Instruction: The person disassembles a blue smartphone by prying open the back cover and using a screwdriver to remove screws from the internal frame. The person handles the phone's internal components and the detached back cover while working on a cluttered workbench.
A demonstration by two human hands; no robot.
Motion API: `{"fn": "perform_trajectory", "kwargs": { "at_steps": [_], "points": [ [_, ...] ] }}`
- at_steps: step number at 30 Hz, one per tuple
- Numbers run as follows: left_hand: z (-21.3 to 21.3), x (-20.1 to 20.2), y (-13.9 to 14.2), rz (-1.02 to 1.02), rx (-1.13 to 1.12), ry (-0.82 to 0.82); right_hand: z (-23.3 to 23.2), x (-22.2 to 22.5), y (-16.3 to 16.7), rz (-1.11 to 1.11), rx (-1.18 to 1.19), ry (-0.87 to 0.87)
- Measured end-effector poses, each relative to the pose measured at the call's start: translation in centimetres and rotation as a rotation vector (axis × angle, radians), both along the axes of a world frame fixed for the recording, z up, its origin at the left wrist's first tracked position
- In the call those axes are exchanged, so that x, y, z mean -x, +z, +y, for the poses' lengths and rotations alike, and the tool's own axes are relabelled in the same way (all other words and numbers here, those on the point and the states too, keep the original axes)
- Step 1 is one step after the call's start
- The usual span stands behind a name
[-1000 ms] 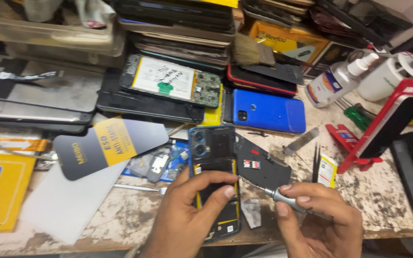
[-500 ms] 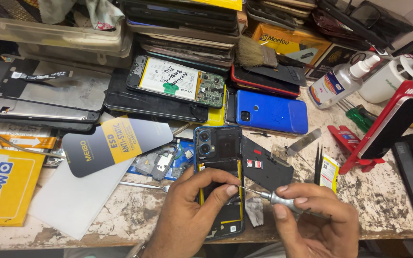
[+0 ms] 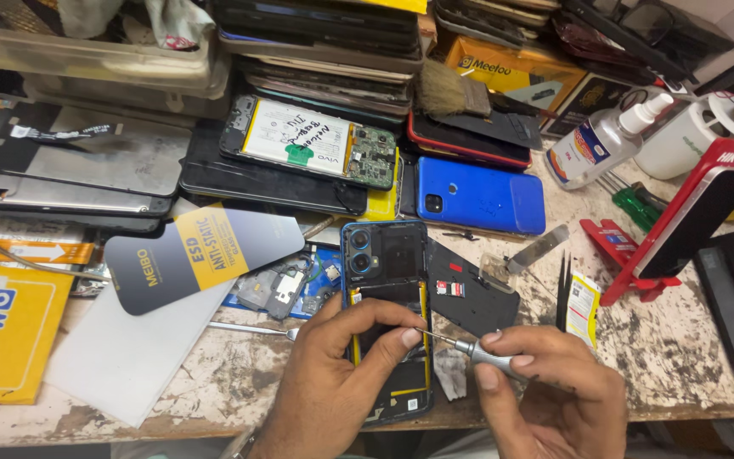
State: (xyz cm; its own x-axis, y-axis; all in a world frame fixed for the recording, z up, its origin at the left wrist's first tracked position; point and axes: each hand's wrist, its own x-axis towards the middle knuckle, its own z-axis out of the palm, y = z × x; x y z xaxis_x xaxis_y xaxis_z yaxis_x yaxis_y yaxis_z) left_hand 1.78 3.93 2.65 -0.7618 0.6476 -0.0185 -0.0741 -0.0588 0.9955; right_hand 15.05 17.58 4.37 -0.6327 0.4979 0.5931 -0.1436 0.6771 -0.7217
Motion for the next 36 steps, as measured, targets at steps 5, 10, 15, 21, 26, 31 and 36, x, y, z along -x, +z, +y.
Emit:
{"fn": "perform_trajectory", "kwargs": {
  "at_steps": [5, 10, 15, 21, 26, 31, 36],
  "points": [
    [-0.1, 0.0, 0.0, -0.008, 0.019, 0.007, 0.1, 0.0, 0.2, 0.012, -0.001, 0.034],
    [-0.1, 0.1, -0.1, 0.015, 0.009, 0.007, 0.4, -0.1, 0.1, -0.010, -0.042, 0.031],
    [0.0, 0.1, -0.1, 0.022, 0.013, 0.005, 0.5, -0.2, 0.1, 0.009, -0.026, 0.047],
    [0.0, 0.1, 0.0, 0.069, 0.051, 0.064, 1.2, -1.0, 0.6, -0.010, -0.086, 0.014],
    [0.1, 0.1, 0.1, -0.086, -0.058, 0.064, 2.1, -3.2, 0.1, -0.118, -0.135, 0.002],
    [0.1, 0.1, 0.4, -0.066, -0.025, 0.068, 2.3, -3.9, -0.7, -0.202, -0.156, -0.027],
    [0.1, 0.2, 0.6, -0.077, -0.115, 0.062, 2.4, -3.3, -0.5, -0.166, -0.234, 0.055]
  ]
}}
